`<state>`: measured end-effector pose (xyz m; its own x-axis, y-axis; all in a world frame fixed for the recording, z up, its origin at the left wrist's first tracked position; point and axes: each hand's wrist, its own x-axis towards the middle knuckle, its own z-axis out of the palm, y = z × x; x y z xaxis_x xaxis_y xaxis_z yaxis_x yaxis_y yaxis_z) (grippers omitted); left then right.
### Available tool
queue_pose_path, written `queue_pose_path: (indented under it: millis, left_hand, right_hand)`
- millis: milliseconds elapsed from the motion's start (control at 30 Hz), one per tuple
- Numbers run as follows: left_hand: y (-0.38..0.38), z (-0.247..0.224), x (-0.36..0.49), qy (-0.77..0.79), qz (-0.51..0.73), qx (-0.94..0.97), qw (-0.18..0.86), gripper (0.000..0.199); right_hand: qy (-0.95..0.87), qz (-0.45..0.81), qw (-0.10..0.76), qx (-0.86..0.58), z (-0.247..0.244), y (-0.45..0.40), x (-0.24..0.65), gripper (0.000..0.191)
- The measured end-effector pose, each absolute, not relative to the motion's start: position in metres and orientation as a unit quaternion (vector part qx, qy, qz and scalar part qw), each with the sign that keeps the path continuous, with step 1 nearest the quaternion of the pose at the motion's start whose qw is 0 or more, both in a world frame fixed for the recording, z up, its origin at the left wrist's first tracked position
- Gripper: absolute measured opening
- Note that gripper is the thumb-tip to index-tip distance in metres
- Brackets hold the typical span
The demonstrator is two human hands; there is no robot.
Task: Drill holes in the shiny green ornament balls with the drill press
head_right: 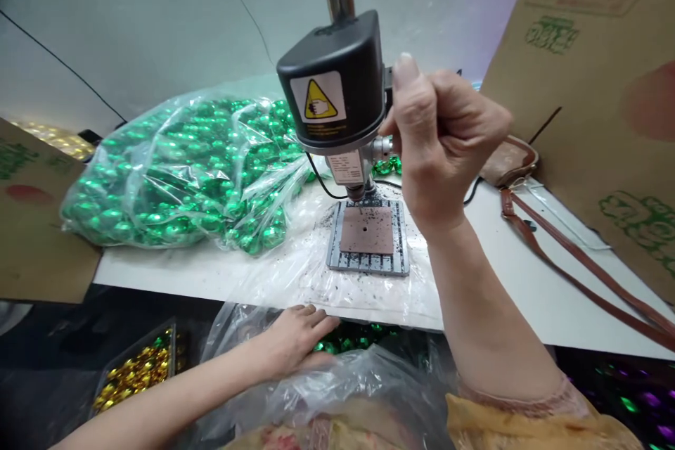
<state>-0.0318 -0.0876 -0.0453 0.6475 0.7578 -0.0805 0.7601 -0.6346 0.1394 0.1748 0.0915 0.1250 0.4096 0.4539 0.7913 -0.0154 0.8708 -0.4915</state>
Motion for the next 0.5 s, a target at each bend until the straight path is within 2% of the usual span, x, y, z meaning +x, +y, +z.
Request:
queue_pose_path:
  millis: [67,167,233,267,367,433,500]
  left_hand:
    - [-0.067,-0.038,-0.046,0.439,0.128,0.889,0.036,0.030]
    - [-0.023,-0.024,-0.090,0.576,0.333,0.736,-0.126,0.021]
    - [0.001,-0.020,-0.129,0.698,0.398,0.553,-0.219,0.035]
    - [0.009,-0.021,-0.147,0.747,0.424,0.456,-0.232,0.044]
    - [0.018,-0.036,-0.185,0.823,0.455,0.312,-0.135,0.064]
    - [0.023,-0.052,-0.192,0.831,0.439,0.340,-0.040,0.079]
    - [0.037,-0.064,-0.189,0.819,0.423,0.389,0.010,0.088]
  right_hand:
    - [-0.520,0.139,0.818,-0.203,0.125,0.092,0.174,0.040]
    - [-0.519,0.128,0.824,-0.187,0.125,0.093,0.173,0.040]
    - [-0.520,0.129,0.824,-0.185,0.125,0.094,0.174,0.039]
    - [-0.522,0.130,0.823,-0.185,0.124,0.094,0.174,0.039]
    - [-0.531,0.138,0.817,-0.177,0.123,0.094,0.175,0.038]
    - [-0.532,0.150,0.816,-0.169,0.122,0.095,0.176,0.036]
    - [-0.521,0.147,0.823,-0.174,0.121,0.096,0.175,0.036]
